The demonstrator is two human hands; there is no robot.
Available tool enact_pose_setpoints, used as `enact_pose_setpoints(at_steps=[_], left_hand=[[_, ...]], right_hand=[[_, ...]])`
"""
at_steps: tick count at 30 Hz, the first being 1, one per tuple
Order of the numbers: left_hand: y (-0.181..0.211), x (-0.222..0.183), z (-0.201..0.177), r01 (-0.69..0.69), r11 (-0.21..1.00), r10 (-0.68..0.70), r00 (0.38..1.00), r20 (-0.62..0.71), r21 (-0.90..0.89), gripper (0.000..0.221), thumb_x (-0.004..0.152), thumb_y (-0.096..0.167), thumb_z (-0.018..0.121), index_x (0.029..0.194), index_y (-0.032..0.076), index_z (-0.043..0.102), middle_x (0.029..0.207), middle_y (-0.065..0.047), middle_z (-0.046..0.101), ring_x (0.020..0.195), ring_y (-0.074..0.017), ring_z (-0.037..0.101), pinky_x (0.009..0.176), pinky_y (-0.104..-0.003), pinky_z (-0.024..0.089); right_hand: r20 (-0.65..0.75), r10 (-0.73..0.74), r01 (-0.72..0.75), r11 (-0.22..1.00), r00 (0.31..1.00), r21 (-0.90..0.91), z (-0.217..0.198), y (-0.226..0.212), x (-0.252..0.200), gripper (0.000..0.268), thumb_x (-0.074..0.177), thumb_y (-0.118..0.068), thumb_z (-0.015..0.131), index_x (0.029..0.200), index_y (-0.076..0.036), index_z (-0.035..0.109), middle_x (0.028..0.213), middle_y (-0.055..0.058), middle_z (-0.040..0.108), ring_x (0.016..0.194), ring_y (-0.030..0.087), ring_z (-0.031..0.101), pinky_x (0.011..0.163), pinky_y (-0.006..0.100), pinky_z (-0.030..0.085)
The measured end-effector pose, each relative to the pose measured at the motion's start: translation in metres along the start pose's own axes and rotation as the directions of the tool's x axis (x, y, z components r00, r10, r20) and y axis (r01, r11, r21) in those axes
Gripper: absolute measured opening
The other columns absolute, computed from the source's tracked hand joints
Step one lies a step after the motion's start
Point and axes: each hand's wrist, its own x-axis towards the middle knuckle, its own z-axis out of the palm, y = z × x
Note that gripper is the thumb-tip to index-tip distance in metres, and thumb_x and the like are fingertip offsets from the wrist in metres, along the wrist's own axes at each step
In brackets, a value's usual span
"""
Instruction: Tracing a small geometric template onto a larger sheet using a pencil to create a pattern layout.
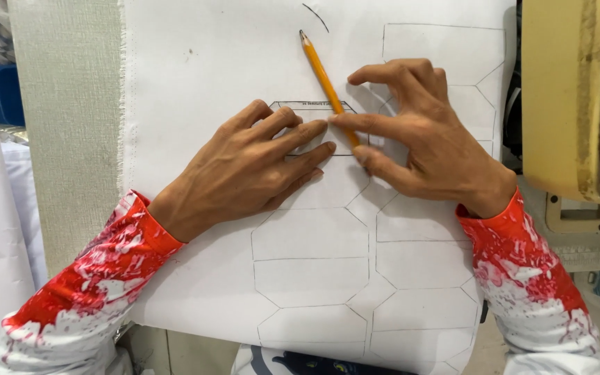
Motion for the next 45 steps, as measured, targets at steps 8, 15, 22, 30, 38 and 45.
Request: enact_pose_setpoints(at_steps=[8,15,22,30,38,45], left_hand=[[-0.004,0.0,0.0,0.018,0.992,-0.018,1.0,0.001,-0.127,0.02,0.107,0.025,0.065,0.122,0.011,0.071,0.124,-0.003,0.066,0.097,-0.0236,0.059,0.083,-0.037,0.05],[-0.016,-0.013,0.008,0.096,0.892,-0.091,0.995,0.03,-0.441,0.039,0.096,-0.004,0.065,0.135,0.002,0.065,0.135,-0.012,0.07,0.112,-0.0325,0.058,0.092,-0.046,0.049],[-0.039,-0.02,-0.003,0.132,0.844,-0.194,0.979,-0.068,-0.52,0.027,0.102,-0.008,0.066,0.128,-0.003,0.07,0.125,-0.021,0.072,0.106,-0.0359,0.06,0.09,-0.046,0.054],[-0.068,-0.04,-0.004,0.262,0.79,-0.268,0.961,0.071,-0.554,0.02,0.095,0.021,0.086,0.113,0.012,0.083,0.135,-0.01,0.07,0.132,-0.0332,0.048,0.107,-0.053,0.03],[-0.07,-0.041,-0.003,0.24,0.778,-0.253,0.966,0.059,-0.581,0.017,0.098,0.022,0.084,0.111,0.011,0.084,0.136,-0.012,0.069,0.133,-0.0314,0.047,0.109,-0.051,0.032],[-0.072,-0.043,-0.001,0.232,0.78,-0.229,0.97,0.08,-0.582,0.024,0.096,0.03,0.087,0.112,0.011,0.084,0.139,-0.011,0.066,0.136,-0.0307,0.045,0.109,-0.053,0.032]], right_hand=[[-0.129,0.17,-0.173,0.985,0.977,-0.015,0.001,0.016,-0.011,0.019,0.102,0.009,0.068,0.117,-0.002,0.072,0.102,0.017,0.058,0.079,0.026,0.054,0.073,0.039,0.046],[-0.229,0.18,-0.162,0.982,0.957,0.094,0.002,0.002,-0.013,0.038,0.105,0.025,0.048,0.117,0.006,0.078,0.1,0.019,0.05,0.082,0.027,0.05,0.07,0.035,0.044],[-0.195,0.187,-0.16,0.976,0.963,0.146,0.008,0.008,-0.016,0.027,0.102,-0.002,0.067,0.124,0.009,0.077,0.106,0.02,0.048,0.076,0.023,0.043,0.064,0.034,0.041],[-0.083,0.257,-0.257,0.966,0.963,0.013,0.008,0.011,-0.022,0.044,0.094,-0.015,0.094,0.134,0.0,0.08,0.111,0.017,0.051,0.093,0.026,0.048,0.072,0.032,0.045],[-0.103,0.255,-0.255,0.967,0.961,0.018,0.01,0.013,-0.024,0.04,0.098,-0.01,0.096,0.132,0.002,0.08,0.112,0.019,0.053,0.092,0.027,0.05,0.067,0.03,0.046],[-0.101,0.25,-0.248,0.968,0.963,0.041,0.011,0.012,-0.023,0.038,0.096,-0.008,0.097,0.129,0.003,0.081,0.111,0.02,0.055,0.093,0.027,0.052,0.07,0.03,0.047]])
